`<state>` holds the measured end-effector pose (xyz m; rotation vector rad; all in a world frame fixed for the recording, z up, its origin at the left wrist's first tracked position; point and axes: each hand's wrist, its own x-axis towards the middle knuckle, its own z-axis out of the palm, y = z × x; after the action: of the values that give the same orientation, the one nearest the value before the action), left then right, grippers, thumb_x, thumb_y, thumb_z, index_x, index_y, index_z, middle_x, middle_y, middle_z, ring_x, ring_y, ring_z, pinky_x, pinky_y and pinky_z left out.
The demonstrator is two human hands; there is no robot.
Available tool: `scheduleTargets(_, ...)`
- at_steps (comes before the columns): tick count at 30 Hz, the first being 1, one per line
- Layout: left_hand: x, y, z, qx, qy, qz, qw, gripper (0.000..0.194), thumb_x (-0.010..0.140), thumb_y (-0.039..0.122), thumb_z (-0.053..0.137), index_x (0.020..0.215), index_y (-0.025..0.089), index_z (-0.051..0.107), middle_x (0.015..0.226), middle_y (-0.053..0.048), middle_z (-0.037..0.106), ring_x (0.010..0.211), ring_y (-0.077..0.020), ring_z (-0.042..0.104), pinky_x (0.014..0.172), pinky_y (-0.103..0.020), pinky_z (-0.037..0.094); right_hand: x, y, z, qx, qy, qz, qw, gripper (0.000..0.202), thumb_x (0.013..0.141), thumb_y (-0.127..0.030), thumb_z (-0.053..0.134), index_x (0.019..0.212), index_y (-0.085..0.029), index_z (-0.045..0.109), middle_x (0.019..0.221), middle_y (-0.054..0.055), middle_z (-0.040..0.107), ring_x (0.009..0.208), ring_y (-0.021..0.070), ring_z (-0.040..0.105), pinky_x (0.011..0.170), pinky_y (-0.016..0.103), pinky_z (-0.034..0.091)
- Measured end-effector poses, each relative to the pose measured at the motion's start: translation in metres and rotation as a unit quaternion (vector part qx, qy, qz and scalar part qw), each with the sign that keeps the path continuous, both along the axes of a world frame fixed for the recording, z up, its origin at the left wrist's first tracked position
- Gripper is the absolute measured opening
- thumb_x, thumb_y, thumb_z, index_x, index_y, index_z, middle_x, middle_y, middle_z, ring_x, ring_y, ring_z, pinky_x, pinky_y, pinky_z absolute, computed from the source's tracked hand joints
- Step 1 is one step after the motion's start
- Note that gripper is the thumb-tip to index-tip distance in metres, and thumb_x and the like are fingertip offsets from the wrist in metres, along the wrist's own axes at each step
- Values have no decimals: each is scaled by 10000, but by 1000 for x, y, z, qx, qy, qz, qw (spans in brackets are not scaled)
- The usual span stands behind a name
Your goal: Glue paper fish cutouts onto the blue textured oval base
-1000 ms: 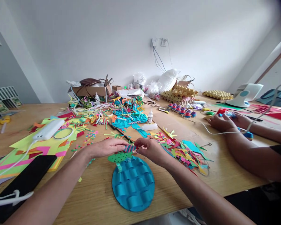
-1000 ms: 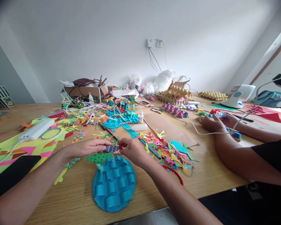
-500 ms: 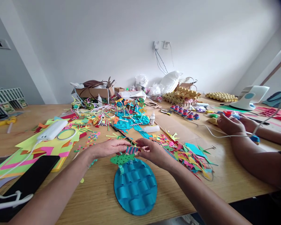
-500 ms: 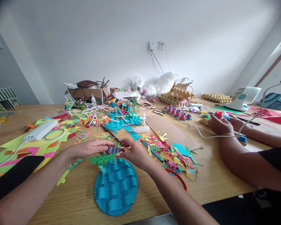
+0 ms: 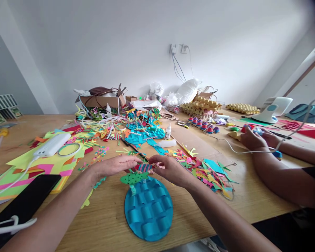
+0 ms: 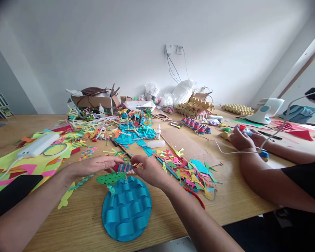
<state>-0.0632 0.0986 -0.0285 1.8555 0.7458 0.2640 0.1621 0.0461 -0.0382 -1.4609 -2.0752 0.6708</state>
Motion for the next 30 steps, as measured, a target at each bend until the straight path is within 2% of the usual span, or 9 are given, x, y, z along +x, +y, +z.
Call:
scheduleTargets(4,-2,1,1,-23,-21,12,999,442,826,492,489,1166,218,559,1204,-61,561,1048,-231,523,819,-311,432,0,0,2,2,-6,24,1000,305,730,-121,494,988,-205,635,948,21,678,839,161,609,741,279,458)
scheduleTargets(9,-5,3,5,-36,-67,21,997,449,792,504,535,1108,191,602,1038,-85,638,974,-233,564,801,-332,433,-2,1,3,-3,12,36,999,330,726,-109,469,1004,-190,627,1005,41,669,917,186,604,787,305,460)
scheduleTargets(14,-15,12,12,-29,-128,74,989,382,766,482,581,1006,191,643,929,-69,657,863,-196,595,748,-301,445,-4,2,6,-1,18,58,998,321,724,-111,440,969,-196,629,965,39,679,907,195,605,784,324,462)
scheduleTargets(17,-20,21,14,-23,-186,122,975,303,780,414,594,956,174,648,877,-63,653,806,-169,598,719,-280,446,-6,0,11,-19,12,43,999,345,705,-118,433,987,-181,622,983,57,672,923,207,601,794,341,465)
scheduleTargets(22,-29,41,13,-28,-288,209,934,230,768,349,615,894,158,625,812,-39,631,739,-132,598,681,-244,451,-7,2,13,-29,27,38,998,410,648,-92,396,977,-181,623,993,61,668,940,204,601,808,342,468)
scheduleTargets(26,-34,55,9,-49,-314,248,915,197,749,301,644,847,133,619,752,-36,627,667,-114,601,627,-222,456,-7,4,8,-24,44,41,998,486,596,-66,370,996,-186,618,1006,56,668,950,198,604,823,340,468)
scheduleTargets(30,-39,65,10,-70,-323,270,904,128,797,231,607,845,112,600,728,-25,618,635,-104,597,588,-218,469,-7,7,5,-40,52,31,997,542,573,-53,339,1030,-176,603,1023,62,664,974,194,599,840,344,463)
